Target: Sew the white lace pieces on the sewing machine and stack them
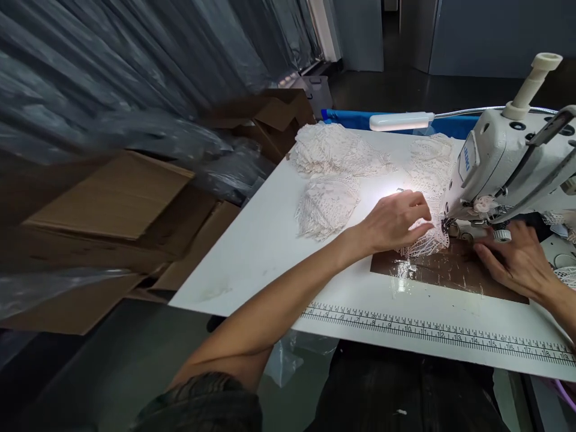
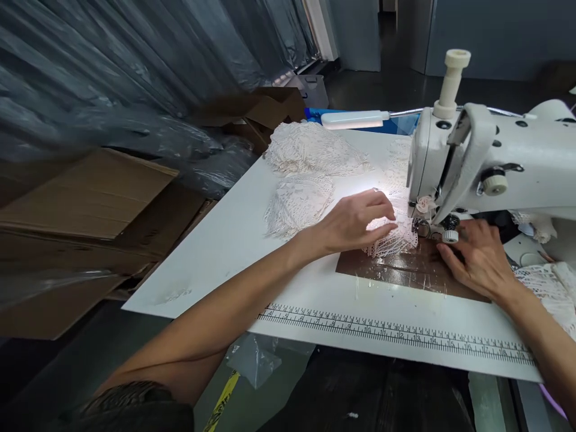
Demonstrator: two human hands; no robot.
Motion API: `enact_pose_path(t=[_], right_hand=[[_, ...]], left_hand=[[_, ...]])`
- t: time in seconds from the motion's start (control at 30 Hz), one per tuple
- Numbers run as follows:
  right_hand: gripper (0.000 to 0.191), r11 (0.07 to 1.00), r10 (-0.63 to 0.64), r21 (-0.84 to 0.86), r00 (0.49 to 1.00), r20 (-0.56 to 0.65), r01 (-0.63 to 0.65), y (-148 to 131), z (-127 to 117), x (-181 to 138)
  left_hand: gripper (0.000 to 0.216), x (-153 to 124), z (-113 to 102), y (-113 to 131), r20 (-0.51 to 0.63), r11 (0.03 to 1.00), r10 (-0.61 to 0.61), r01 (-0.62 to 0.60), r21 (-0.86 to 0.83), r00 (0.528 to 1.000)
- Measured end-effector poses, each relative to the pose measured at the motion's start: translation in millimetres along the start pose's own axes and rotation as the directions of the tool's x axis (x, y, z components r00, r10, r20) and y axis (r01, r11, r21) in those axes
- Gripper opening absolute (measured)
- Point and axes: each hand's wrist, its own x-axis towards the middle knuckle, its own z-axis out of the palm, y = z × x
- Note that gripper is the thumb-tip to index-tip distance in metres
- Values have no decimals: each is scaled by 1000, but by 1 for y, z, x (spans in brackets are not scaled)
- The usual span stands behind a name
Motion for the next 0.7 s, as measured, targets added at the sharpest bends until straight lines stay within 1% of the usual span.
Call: enact_pose_path(t=[0.07,0.17,0.27,0.37,0.47,0.6,0.67,0.7], right_hand=[[40,996,87,33,995,-39,-85,6,-2,4],[24,969,181,168,983,29,-183,6,1,15],[20,944,221,220,967,130,-245,-2,9,25],[22,925,246,250,952,180,-286,-8,18,25],[28,932,240,233,954,180,-278,-8,25,19],[33,943,214,211,955,205,-256,-4,27,13],[33,946,200,216,960,195,-241,-4,26,12],[32,949,191,217,964,184,-230,-5,26,12]], left_hand=[[16,1,5,0,32,999,20,-22,46,999],[15,4,20,4,121,996,87,-85,-17,989],[16,7,33,7,163,989,142,-132,-68,976],[21,8,41,4,173,986,155,-142,-83,973],[23,8,44,-2,124,984,141,-125,-129,982],[20,7,44,-7,-9,963,97,-96,-250,995],[22,5,43,-7,-40,962,91,-98,-253,995],[23,4,43,-6,-31,968,99,-104,-230,995]])
